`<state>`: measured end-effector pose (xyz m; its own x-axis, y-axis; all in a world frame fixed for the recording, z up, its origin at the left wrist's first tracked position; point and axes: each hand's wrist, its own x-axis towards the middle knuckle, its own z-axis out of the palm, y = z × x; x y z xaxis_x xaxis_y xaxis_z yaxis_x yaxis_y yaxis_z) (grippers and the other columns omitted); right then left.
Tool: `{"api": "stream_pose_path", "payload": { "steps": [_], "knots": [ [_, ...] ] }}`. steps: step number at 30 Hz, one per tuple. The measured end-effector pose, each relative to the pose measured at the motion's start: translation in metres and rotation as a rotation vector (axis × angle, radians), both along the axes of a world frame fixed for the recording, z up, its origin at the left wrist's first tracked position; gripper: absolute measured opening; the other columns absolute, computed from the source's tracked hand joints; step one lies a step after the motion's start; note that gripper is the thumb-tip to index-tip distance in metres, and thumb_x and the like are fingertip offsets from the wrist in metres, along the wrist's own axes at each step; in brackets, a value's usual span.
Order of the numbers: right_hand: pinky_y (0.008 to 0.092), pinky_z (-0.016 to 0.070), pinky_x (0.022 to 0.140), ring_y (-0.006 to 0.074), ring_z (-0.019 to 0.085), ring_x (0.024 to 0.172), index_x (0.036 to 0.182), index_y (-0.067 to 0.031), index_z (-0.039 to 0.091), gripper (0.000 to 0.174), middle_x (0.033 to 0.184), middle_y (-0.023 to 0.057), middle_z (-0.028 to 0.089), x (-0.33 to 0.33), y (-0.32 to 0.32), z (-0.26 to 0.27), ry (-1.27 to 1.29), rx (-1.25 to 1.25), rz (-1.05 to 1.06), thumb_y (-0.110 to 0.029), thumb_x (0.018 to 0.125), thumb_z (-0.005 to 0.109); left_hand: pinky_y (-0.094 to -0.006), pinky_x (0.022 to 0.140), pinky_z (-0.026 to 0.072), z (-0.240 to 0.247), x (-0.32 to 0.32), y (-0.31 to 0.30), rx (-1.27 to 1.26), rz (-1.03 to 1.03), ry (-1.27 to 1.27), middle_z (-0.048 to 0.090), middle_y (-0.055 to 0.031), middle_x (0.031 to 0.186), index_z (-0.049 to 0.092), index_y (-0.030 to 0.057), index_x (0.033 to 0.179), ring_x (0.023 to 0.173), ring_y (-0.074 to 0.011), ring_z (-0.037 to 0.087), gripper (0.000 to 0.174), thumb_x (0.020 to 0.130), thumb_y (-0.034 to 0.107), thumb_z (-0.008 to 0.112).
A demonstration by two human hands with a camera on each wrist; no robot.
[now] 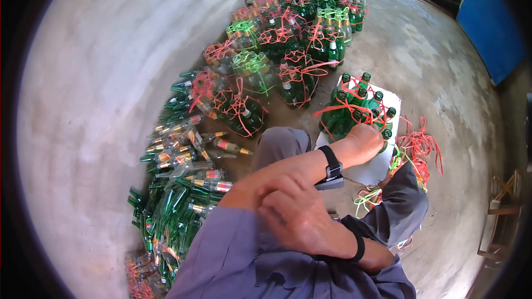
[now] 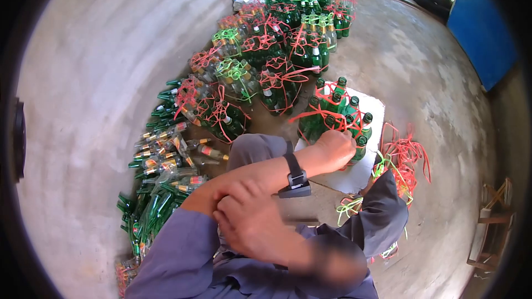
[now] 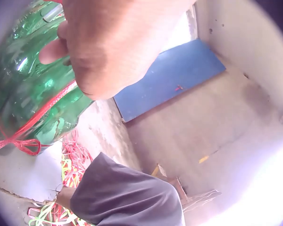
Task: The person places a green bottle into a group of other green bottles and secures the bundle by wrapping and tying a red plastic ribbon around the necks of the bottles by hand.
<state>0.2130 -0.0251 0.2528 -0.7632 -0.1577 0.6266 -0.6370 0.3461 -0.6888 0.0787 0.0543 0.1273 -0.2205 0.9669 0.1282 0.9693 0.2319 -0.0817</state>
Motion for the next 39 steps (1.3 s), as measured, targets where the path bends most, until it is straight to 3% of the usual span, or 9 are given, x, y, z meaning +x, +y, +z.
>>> {"api": "stream_pose_path", "payload": {
  "steps": [3, 8, 16, 22, 24, 28, 31, 33, 39],
  "knots": [
    [0.0423, 0.0508, 0.079, 0.0313, 0.063, 0.093, 0.087, -0.0024, 0.063, 0.018, 0.099, 0.0106, 0.065, -0.006, 0.006, 0.006, -0.02, 0.016, 0.02, -0.001, 0.075, 0.075, -0.0369, 0.058, 0.0566, -0.001, -0.002, -0.002, 0.046, 0.005, 0.001, 0.068, -0.0091, 0.081, 0.072, 0.0028, 0.083, 0.079, -0.0232, 0.069, 0.02, 0.074, 0.021, 0.068],
    [0.0434, 0.0491, 0.079, 0.0314, 0.062, 0.089, 0.086, -0.0017, 0.064, 0.013, 0.097, 0.0117, 0.065, -0.022, 0.013, -0.02, -0.001, 0.134, -0.253, -0.007, 0.078, 0.072, -0.0379, 0.057, 0.0569, 0.007, -0.001, -0.004, 0.065, 0.012, -0.069, 0.066, -0.0134, 0.083, 0.069, 0.0008, 0.085, 0.07, -0.0262, 0.07, 0.02, 0.072, 0.015, 0.07],
    [0.0439, 0.0504, 0.075, 0.0325, 0.063, 0.086, 0.088, -0.0008, 0.066, 0.01, 0.09, 0.014, 0.065, 0.009, 0.03, -0.013, -0.076, -0.204, 0.299, -0.008, 0.085, 0.072, -0.0396, 0.061, 0.0578, 0.006, -0.003, -0.004, 0.094, 0.045, -0.131, 0.068, -0.016, 0.086, 0.07, 0.002, 0.085, 0.073, -0.0298, 0.072, 0.018, 0.072, 0.013, 0.069],
    [0.0244, 0.0475, 0.058, 0.0076, 0.062, 0.069, 0.092, 0.0018, 0.073, 0.021, 0.089, 0.0051, 0.071, 0.017, 0.121, -0.083, -0.631, -0.777, -0.51, -0.014, 0.098, 0.062, -0.0473, 0.062, 0.0557, -0.01, -0.013, 0.0, 0.222, 0.124, -0.281, 0.07, -0.0142, 0.085, 0.066, 0.0034, 0.085, 0.072, -0.0353, 0.071, 0.011, 0.081, 0.013, 0.063],
    [0.0227, 0.0454, 0.056, 0.008, 0.059, 0.067, 0.101, 0.0021, 0.072, 0.023, 0.088, 0.0071, 0.072, 0.012, 0.149, -0.123, -0.7, -0.955, -0.61, -0.018, 0.098, 0.061, -0.0492, 0.065, 0.0545, -0.009, -0.015, 0.0, 0.204, 0.156, -0.321, 0.07, -0.0155, 0.083, 0.065, 0.0054, 0.084, 0.075, -0.0375, 0.07, 0.01, 0.082, 0.015, 0.064],
    [0.0219, 0.0424, 0.053, 0.007, 0.056, 0.065, 0.116, 0.0023, 0.068, 0.028, 0.088, 0.0052, 0.071, 0.003, 0.169, -0.159, -0.82, -1.26, -0.622, -0.018, 0.096, 0.064, -0.0526, 0.068, 0.0514, -0.011, -0.022, 0.003, 0.17, 0.263, -0.581, 0.069, -0.0201, 0.08, 0.063, 0.0059, 0.087, 0.08, -0.0429, 0.067, 0.009, 0.083, 0.014, 0.063],
    [0.0211, 0.0399, 0.052, 0.0067, 0.055, 0.064, 0.126, 0.002, 0.063, 0.036, 0.088, 0.0038, 0.071, -0.011, 0.169, -0.172, -0.872, -1.463, -0.48, -0.014, 0.094, 0.066, -0.0484, 0.064, 0.0529, -0.007, -0.024, 0.002, 0.127, 0.241, -0.582, 0.07, -0.0186, 0.078, 0.064, 0.0053, 0.088, 0.071, -0.0377, 0.069, 0.008, 0.084, 0.011, 0.062],
    [0.0204, 0.0381, 0.05, 0.006, 0.054, 0.064, 0.128, 0.0023, 0.063, 0.038, 0.087, 0.0032, 0.07, -0.021, 0.163, -0.173, -0.787, -1.583, -0.43, -0.01, 0.092, 0.066, -0.042, 0.057, 0.0531, 0.01, -0.022, 0.004, -0.001, 0.339, -0.836, 0.07, -0.0157, 0.074, 0.065, 0.0046, 0.092, 0.058, -0.0293, 0.069, 0.009, 0.085, 0.009, 0.06],
    [0.0209, 0.0357, 0.05, 0.006, 0.049, 0.058, 0.135, 0.0003, 0.058, 0.043, 0.084, -0.0003, 0.065, -0.026, 0.152, -0.179, -0.756, -1.457, -0.537, -0.007, 0.094, 0.066, -0.0368, 0.052, 0.0521, 0.009, -0.027, 0.003, -0.013, 0.293, -0.883, 0.068, -0.0137, 0.071, 0.063, 0.0007, 0.095, 0.052, -0.0236, 0.068, 0.012, 0.087, 0.007, 0.059]
  ]
}}
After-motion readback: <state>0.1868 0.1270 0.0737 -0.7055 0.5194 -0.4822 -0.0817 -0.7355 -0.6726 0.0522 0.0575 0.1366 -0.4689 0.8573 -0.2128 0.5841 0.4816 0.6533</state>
